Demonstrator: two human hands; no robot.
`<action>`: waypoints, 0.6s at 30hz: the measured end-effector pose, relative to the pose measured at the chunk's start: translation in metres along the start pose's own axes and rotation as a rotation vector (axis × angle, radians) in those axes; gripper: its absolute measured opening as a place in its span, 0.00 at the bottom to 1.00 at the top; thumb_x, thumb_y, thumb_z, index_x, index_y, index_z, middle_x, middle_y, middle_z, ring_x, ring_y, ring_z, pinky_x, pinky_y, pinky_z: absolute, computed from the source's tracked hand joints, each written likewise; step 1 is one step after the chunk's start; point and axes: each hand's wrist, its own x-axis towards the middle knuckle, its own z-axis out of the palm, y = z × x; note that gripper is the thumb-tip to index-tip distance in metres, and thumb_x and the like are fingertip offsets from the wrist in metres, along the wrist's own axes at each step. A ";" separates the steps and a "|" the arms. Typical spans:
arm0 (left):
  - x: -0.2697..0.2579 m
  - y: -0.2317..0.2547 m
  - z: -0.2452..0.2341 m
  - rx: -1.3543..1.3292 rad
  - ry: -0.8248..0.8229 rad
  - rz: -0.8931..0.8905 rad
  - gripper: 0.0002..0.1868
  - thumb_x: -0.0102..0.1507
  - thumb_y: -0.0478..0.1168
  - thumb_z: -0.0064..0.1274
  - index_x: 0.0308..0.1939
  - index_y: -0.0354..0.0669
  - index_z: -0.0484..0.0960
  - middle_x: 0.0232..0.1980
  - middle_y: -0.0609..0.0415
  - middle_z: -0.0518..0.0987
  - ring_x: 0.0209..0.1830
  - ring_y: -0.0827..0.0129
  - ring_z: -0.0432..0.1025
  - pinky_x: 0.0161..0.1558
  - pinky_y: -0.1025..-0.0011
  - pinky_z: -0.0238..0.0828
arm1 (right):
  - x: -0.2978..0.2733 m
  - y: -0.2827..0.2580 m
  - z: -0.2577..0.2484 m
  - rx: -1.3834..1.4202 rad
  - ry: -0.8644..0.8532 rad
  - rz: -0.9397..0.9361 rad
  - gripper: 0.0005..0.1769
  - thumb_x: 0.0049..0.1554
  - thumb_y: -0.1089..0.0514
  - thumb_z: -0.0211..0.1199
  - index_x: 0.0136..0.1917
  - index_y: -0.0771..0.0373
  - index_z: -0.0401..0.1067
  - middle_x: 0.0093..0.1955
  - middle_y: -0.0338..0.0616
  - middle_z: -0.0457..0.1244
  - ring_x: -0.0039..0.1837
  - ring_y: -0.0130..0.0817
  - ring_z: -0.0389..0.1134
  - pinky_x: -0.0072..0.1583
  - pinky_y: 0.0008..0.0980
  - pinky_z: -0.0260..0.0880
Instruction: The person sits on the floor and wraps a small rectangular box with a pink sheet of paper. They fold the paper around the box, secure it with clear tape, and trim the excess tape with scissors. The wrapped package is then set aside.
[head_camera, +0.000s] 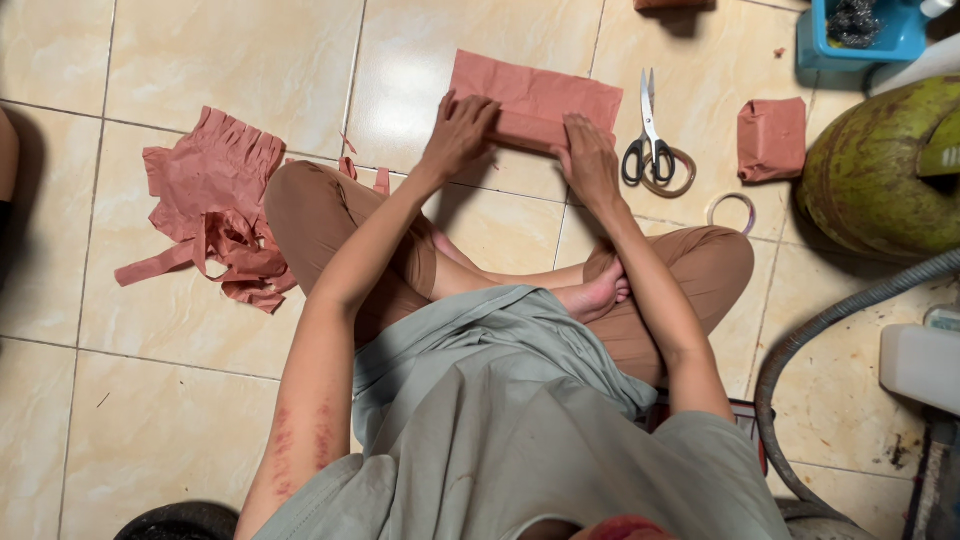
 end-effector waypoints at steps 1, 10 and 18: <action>-0.002 -0.003 -0.004 0.006 -0.023 0.002 0.43 0.51 0.44 0.66 0.67 0.35 0.68 0.64 0.43 0.70 0.67 0.52 0.62 0.72 0.43 0.40 | -0.003 -0.001 -0.003 0.013 -0.020 0.019 0.30 0.54 0.60 0.71 0.66 0.73 0.68 0.65 0.62 0.66 0.68 0.56 0.65 0.67 0.48 0.62; 0.017 -0.032 -0.002 -0.022 -0.086 0.033 0.22 0.58 0.32 0.64 0.57 0.44 0.81 0.52 0.57 0.79 0.57 0.64 0.73 0.77 0.41 0.39 | 0.003 0.011 -0.003 0.066 -0.064 0.066 0.25 0.53 0.64 0.74 0.63 0.71 0.72 0.62 0.57 0.68 0.66 0.53 0.67 0.67 0.47 0.64; 0.038 -0.051 0.014 0.051 -0.200 -0.014 0.24 0.56 0.31 0.61 0.57 0.46 0.81 0.53 0.55 0.79 0.61 0.61 0.70 0.74 0.32 0.28 | 0.023 0.026 -0.002 0.085 -0.196 0.109 0.20 0.58 0.66 0.67 0.63 0.73 0.72 0.55 0.58 0.68 0.57 0.57 0.67 0.62 0.51 0.65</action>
